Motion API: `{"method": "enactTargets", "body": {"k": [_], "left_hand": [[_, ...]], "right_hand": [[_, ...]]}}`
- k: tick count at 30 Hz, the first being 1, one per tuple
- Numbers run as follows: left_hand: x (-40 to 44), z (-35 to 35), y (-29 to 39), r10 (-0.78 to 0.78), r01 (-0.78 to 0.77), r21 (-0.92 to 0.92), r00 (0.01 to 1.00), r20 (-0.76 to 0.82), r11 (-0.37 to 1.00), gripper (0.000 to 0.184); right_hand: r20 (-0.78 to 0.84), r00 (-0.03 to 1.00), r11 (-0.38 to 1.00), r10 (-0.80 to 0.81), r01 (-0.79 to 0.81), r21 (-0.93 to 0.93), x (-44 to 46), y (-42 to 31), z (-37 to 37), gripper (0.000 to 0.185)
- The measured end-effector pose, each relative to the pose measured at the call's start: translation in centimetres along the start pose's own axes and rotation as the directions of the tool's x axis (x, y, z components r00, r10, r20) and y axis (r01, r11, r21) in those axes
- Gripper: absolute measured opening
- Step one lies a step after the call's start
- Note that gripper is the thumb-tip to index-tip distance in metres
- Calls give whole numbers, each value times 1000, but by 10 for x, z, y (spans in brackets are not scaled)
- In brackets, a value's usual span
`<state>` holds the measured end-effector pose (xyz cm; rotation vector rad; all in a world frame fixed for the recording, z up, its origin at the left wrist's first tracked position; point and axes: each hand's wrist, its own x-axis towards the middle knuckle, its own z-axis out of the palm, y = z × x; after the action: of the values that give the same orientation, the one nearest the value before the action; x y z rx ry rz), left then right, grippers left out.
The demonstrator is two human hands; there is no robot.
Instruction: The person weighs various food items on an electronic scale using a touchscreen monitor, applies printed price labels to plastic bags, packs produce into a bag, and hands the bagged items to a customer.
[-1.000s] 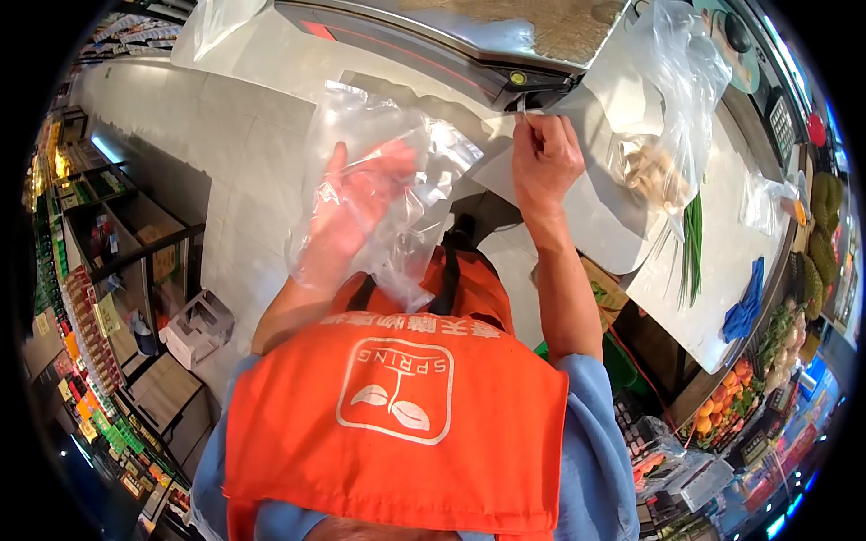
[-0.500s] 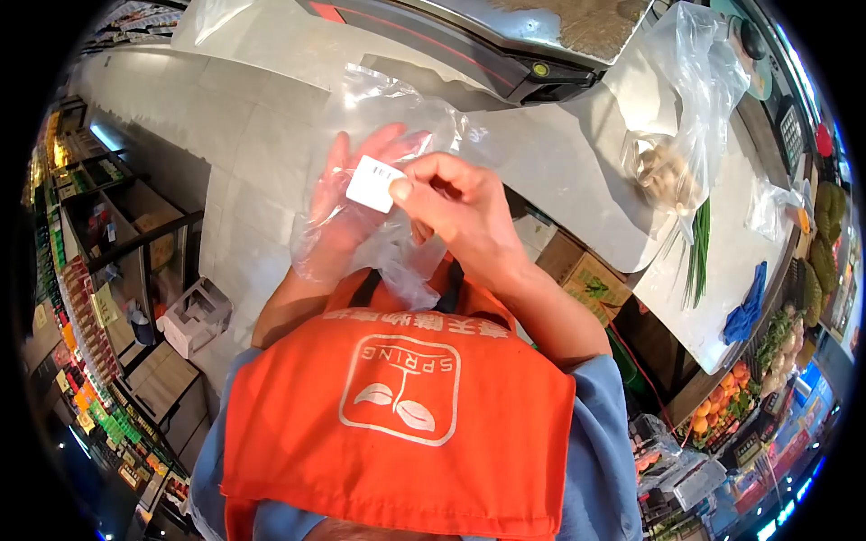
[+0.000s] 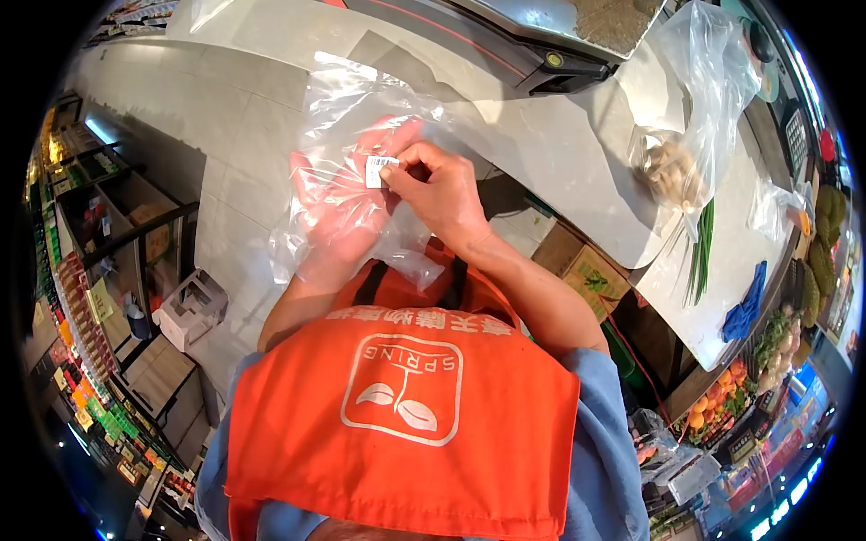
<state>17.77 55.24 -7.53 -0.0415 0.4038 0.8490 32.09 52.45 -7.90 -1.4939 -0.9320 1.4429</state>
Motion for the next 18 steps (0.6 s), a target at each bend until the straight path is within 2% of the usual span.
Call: {"method": "enactTargets", "body": {"k": [4,7,10,12,14,18], "left_hand": [[-5,-5,-2,72,-72,1,997,20,997,118],[-8,-13,-4,82,-48,-249,988,130,967,120],[-11,-4,-2,106,-112,105,993,57,988,121],[-11,-9,0,117,-132,131,986,121,982,121],[-13,-13,1,116,-141,156,980,159,978,120],[-20,-16,-1,105,-124,237,990,89,964,118]], "right_hand": [[34,996,996,78,-80,40,4,9,-3,22],[90,988,991,126,-129,28,3,10,-6,24],[130,976,984,176,-177,-8,2,3,-8,25],[151,958,970,243,-239,-44,-1,-3,-9,27],[173,960,975,221,-218,-38,-1,2,-8,29],[207,944,962,256,-270,42,-5,3,-15,28]]}}
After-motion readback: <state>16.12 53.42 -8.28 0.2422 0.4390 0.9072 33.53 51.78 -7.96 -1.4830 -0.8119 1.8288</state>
